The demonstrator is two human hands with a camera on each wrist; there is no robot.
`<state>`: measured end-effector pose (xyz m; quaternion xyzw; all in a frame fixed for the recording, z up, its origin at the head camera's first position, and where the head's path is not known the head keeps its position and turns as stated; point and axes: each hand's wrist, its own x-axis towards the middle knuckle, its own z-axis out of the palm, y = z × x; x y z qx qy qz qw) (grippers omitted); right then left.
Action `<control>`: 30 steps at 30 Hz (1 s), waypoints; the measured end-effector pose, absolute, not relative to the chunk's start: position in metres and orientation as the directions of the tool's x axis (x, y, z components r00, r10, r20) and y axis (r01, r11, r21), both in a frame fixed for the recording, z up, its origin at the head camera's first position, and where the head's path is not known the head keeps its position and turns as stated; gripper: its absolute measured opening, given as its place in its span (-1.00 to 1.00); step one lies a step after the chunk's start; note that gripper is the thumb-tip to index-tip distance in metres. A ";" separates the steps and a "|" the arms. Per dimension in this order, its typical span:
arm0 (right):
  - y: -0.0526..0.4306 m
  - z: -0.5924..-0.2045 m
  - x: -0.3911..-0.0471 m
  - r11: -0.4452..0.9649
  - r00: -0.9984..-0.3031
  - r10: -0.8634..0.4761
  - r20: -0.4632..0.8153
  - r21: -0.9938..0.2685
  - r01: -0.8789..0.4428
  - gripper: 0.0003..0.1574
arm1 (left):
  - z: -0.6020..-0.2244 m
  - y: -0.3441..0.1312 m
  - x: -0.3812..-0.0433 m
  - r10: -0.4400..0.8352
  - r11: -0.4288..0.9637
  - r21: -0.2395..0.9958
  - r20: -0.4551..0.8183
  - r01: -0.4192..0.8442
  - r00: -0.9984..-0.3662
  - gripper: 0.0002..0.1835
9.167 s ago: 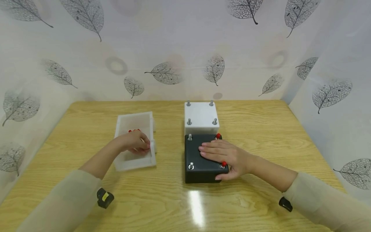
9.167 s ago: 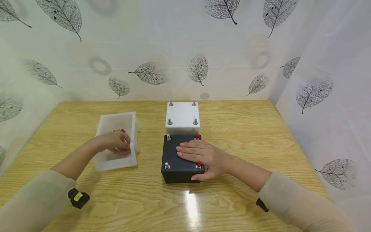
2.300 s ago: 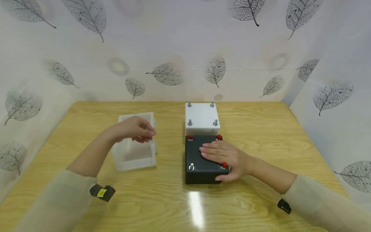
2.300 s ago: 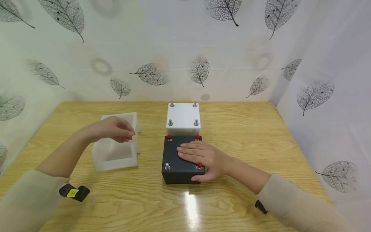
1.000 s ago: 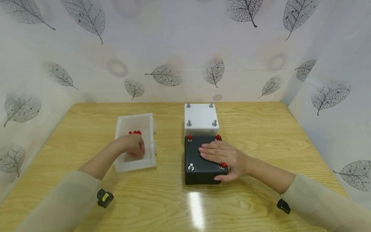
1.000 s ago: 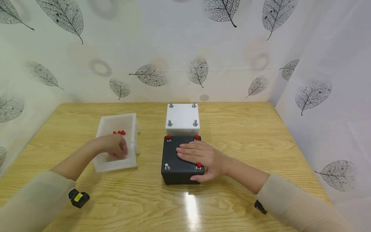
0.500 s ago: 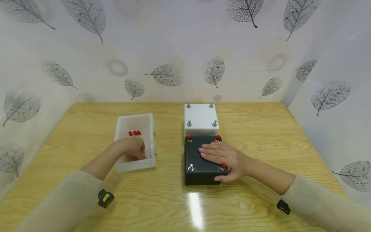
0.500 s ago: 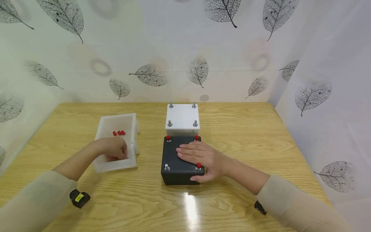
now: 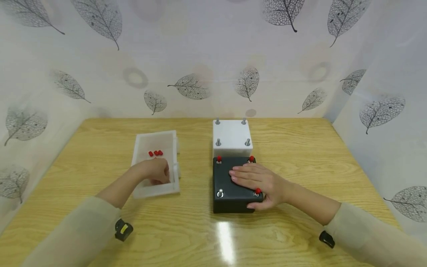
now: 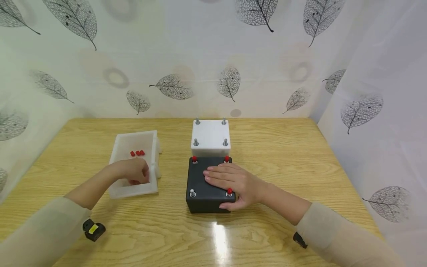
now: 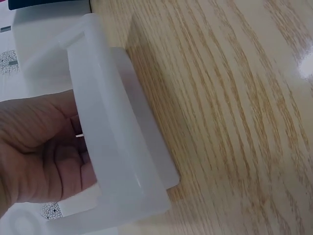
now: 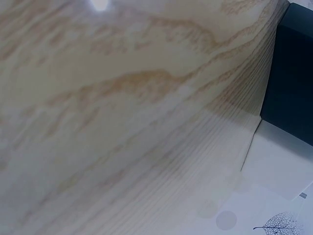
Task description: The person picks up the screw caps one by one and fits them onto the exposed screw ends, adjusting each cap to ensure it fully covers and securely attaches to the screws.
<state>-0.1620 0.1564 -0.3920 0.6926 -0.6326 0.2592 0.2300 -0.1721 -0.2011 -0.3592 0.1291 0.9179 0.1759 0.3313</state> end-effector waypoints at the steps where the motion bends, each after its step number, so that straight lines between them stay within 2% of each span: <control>1: 0.156 -0.392 -0.162 -0.093 0.065 -0.757 0.650 -0.009 -0.996 -0.19 | -0.358 -0.201 -0.172 0.351 0.898 0.427 -0.560 0.102 -0.750 -0.91; 5: 0.157 -0.393 -0.161 -0.088 0.061 -0.758 0.649 -0.009 -0.996 -0.18 | -0.355 -0.200 -0.173 0.358 0.877 0.473 -0.530 0.082 -0.768 -0.90; 11: 0.157 -0.393 -0.161 -0.085 0.058 -0.758 0.650 -0.010 -0.996 -0.18 | -0.355 -0.201 -0.173 0.375 0.879 0.460 -0.503 0.127 -0.778 -0.89; 16: 0.157 -0.393 -0.161 -0.080 0.057 -0.756 0.652 -0.005 -0.997 -0.20 | -0.359 -0.202 -0.174 0.356 0.868 0.494 -0.547 0.051 -0.758 -0.93; 25: 0.156 -0.393 -0.162 -0.092 0.065 -0.745 0.664 -0.006 -0.996 -0.20 | -0.367 -0.204 -0.177 0.348 0.844 0.537 -0.564 -0.012 -0.749 -0.94; 30: 0.156 -0.393 -0.162 -0.095 0.065 -0.747 0.662 -0.010 -0.995 -0.20 | -0.362 -0.206 -0.179 0.379 0.827 0.561 -0.595 -0.029 -0.708 -0.90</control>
